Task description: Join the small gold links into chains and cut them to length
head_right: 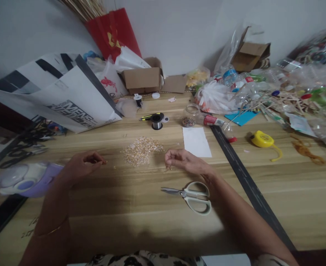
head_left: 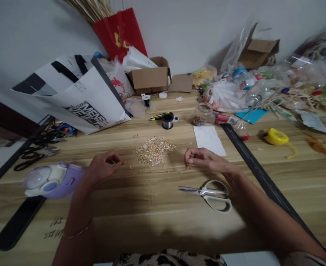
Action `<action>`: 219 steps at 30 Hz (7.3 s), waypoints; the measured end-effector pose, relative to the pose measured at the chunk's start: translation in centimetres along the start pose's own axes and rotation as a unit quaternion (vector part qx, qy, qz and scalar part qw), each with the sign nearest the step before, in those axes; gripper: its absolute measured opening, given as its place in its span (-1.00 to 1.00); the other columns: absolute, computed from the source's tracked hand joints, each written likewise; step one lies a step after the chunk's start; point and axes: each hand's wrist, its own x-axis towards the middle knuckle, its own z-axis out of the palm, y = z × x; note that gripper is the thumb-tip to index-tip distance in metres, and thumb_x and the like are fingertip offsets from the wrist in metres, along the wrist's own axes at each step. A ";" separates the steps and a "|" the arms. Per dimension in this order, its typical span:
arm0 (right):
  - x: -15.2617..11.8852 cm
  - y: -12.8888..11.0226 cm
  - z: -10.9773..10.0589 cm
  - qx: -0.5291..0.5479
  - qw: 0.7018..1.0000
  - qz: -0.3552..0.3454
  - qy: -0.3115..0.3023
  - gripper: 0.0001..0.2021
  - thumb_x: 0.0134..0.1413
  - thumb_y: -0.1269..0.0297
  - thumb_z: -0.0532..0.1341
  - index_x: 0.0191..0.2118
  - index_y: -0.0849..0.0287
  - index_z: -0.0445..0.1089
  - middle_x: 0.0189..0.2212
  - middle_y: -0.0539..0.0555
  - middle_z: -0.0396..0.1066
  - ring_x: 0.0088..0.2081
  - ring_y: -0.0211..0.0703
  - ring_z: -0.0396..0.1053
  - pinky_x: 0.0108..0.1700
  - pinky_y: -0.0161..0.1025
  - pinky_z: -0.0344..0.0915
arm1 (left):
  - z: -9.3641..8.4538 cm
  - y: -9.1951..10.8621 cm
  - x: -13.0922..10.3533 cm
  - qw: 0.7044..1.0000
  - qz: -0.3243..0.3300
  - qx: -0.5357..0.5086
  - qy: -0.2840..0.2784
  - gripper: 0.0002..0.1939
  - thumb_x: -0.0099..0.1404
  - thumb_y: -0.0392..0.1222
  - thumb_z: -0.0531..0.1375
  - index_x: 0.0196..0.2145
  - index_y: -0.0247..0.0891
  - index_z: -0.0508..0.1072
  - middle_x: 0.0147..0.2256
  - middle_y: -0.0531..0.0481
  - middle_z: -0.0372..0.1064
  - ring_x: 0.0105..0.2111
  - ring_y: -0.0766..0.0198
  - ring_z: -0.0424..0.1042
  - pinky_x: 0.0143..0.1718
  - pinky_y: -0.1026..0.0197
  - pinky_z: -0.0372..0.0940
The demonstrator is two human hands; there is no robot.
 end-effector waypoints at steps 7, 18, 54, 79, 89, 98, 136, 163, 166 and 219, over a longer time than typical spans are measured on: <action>-0.2 -0.6 0.4 0.006 1.000 -0.024 0.010 -0.69 0.16 0.05 0.16 -0.30 0.26 0.27 -0.46 0.00 0.27 -0.40 -0.29 0.25 -0.32 -0.32 0.18 | 0.7 3.1 0.0 0.991 0.074 -0.106 -0.033 -0.84 0.05 -0.12 0.14 -0.51 -0.27 0.38 -0.45 -0.02 0.48 -0.42 0.25 0.44 -0.32 0.22 0.33; -1.6 -1.8 -2.1 0.024 0.990 -0.047 0.128 -0.75 0.09 0.13 0.24 -0.35 0.24 0.29 -0.53 -0.06 0.20 -0.57 -0.40 0.12 -0.58 -0.42 0.08 | 4.4 8.5 1.1 0.954 0.121 -0.247 -0.119 -0.95 0.04 -0.27 0.18 -0.52 -0.30 0.36 -0.51 0.02 0.44 -0.49 0.32 0.40 -0.40 0.29 0.29; -0.6 -1.6 1.6 -0.091 0.992 -0.008 0.084 -0.81 0.12 0.22 0.18 -0.36 0.26 0.33 -0.53 -0.08 0.20 -0.50 -0.36 0.10 -0.47 -0.39 0.01 | 10.5 14.0 2.5 0.939 0.209 -0.261 -0.076 -0.91 0.03 -0.28 0.29 -0.53 -0.30 0.44 -0.54 0.08 0.36 -0.50 0.37 0.31 -0.42 0.33 0.21; -2.1 -3.0 -2.1 -0.096 0.979 -0.080 0.160 -0.62 0.00 0.14 0.28 -0.09 0.22 0.31 -0.23 0.11 0.36 -0.20 -0.17 0.33 -0.12 -0.22 0.28 | 6.1 17.4 5.7 0.824 0.190 -0.514 -0.148 -0.88 0.10 -0.23 0.24 -0.49 -0.35 0.43 -0.53 0.04 0.36 -0.48 0.37 0.33 -0.38 0.31 0.22; -2.5 3.1 0.0 -0.549 0.823 0.147 0.011 -0.81 0.15 0.19 0.13 -0.33 0.20 0.38 -0.43 0.12 0.45 -0.39 -0.10 0.40 -0.36 -0.27 0.12 | 2.4 15.6 5.0 0.840 0.187 -0.505 -0.062 -0.88 0.09 -0.24 0.22 -0.55 -0.32 0.41 -0.55 0.03 0.36 -0.46 0.34 0.34 -0.35 0.27 0.27; -0.1 4.2 3.0 -0.616 0.771 0.161 0.030 -0.84 0.18 0.49 -0.01 -0.28 0.28 0.31 -0.34 0.24 0.43 -0.35 -0.06 0.40 -0.38 -0.23 0.05 | 0.9 12.4 3.6 0.854 0.185 -0.483 -0.046 -0.84 0.11 -0.17 0.24 -0.55 -0.29 0.45 -0.54 0.03 0.36 -0.47 0.34 0.33 -0.38 0.28 0.24; 4.9 6.0 0.3 -0.640 0.761 0.108 -0.010 -0.79 0.24 0.36 0.02 -0.28 0.27 0.38 -0.33 0.16 0.45 -0.32 -0.18 0.33 -0.25 -0.29 0.10 | 0.1 9.7 2.1 0.830 0.224 -0.511 -0.010 -0.84 0.15 -0.16 0.23 -0.51 -0.29 0.43 -0.53 0.03 0.36 -0.47 0.33 0.34 -0.42 0.28 0.25; 9.8 2.8 -2.8 -0.542 0.813 0.120 0.173 -0.75 0.19 0.35 0.06 -0.10 0.20 0.41 -0.19 0.13 0.49 -0.20 -0.14 0.41 -0.22 -0.33 0.21 | 0.1 10.5 1.7 0.820 0.222 -0.527 -0.032 -0.86 0.13 -0.19 0.27 -0.51 -0.29 0.45 -0.55 0.02 0.34 -0.47 0.32 0.31 -0.43 0.26 0.22; 8.1 1.5 -1.5 -0.375 0.914 0.022 0.153 -0.77 0.20 0.27 0.07 -0.18 0.26 0.42 -0.34 0.09 0.48 -0.33 -0.22 0.39 -0.29 -0.34 0.24 | 0.4 10.7 1.8 0.827 0.214 -0.518 -0.045 -0.87 0.14 -0.21 0.26 -0.52 -0.29 0.45 -0.53 0.02 0.34 -0.46 0.32 0.31 -0.42 0.26 0.21; 0.1 5.2 -2.1 -0.396 0.907 0.076 0.124 -0.87 0.04 0.40 0.11 -0.31 0.23 0.38 -0.40 0.00 0.36 -0.38 -0.26 0.27 -0.32 -0.38 0.11 | 10.9 5.6 -1.0 0.934 0.266 -0.029 -0.236 -0.84 0.13 -0.40 0.05 -0.57 -0.29 0.27 -0.51 0.04 0.23 -0.45 0.31 0.23 -0.40 0.28 0.06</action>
